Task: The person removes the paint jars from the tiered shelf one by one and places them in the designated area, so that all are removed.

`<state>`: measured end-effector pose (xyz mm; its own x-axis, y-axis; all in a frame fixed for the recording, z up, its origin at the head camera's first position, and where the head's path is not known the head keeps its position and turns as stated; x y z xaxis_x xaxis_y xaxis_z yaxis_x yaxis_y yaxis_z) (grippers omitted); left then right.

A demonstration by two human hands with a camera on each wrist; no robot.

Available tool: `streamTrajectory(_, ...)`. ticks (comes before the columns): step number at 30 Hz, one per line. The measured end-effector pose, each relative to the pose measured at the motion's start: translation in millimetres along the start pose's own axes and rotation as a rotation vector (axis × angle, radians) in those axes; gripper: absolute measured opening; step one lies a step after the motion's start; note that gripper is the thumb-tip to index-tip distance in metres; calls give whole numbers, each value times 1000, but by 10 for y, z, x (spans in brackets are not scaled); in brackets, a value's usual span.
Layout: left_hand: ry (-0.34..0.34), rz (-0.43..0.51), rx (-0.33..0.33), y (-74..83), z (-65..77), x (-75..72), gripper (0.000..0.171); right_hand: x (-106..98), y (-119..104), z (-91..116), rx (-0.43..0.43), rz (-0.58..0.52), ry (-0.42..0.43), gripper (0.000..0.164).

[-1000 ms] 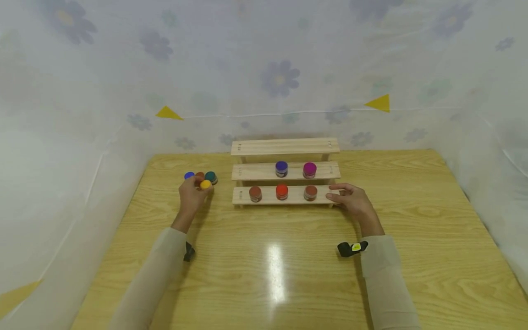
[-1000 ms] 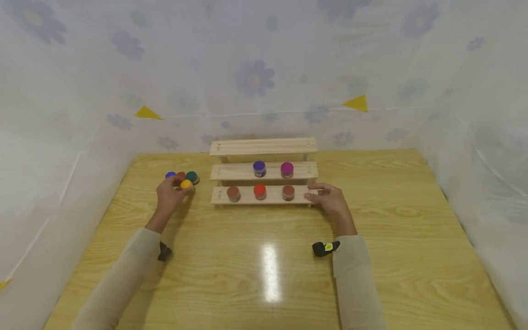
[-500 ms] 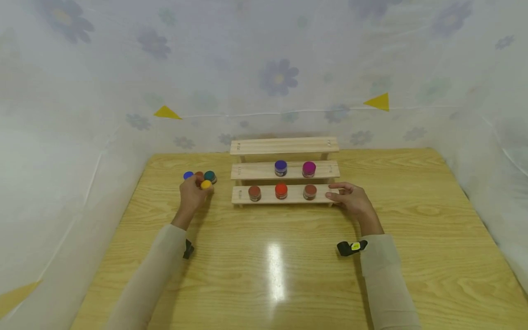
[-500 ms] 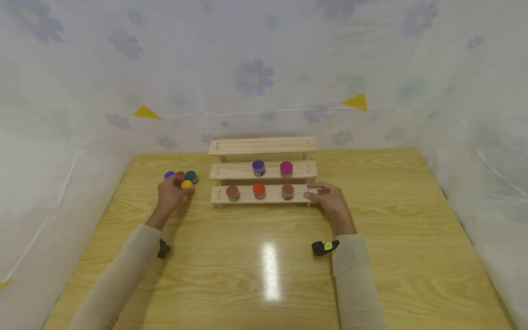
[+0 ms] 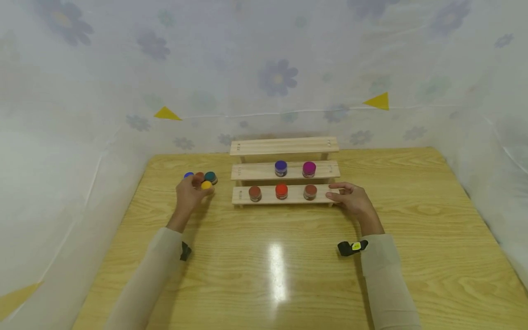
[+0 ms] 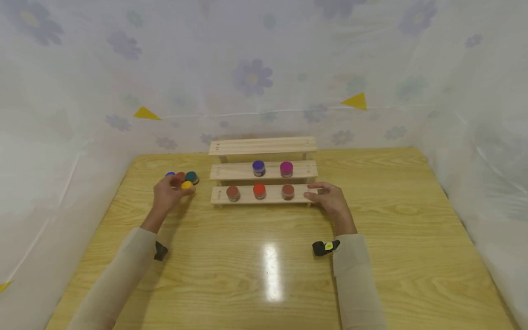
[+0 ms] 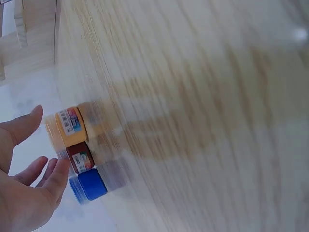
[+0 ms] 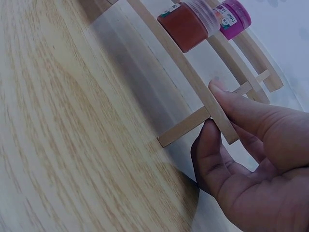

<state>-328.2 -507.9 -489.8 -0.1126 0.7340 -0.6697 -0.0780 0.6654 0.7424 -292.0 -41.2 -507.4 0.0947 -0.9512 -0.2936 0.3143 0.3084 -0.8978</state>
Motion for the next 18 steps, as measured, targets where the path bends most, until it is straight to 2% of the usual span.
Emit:
streamTrajectory(4,-3,25,-7,-17,10,-35,50,-1,0,0,-4,-1,-5,56)
streamTrajectory(9,8,10,7,-1,-5,-64,50,-1,-1,0,-8,-4,-9,57)
streamTrajectory(18,19,48,63,137,-37,-82,51,-10,12,-8,-8,19,-12,60)
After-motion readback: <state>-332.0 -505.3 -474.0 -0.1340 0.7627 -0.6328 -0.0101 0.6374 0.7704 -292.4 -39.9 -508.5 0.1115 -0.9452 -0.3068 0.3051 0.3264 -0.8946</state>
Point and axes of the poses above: each hand's wrist, its own z-axis away from the middle knuckle, its own x-axis out of the palm, y = z × x, the point moved 4 cm from there along -z, towards the middle knuckle, and after that the axes turned 1 degree about -z, right-handed, at the moved point
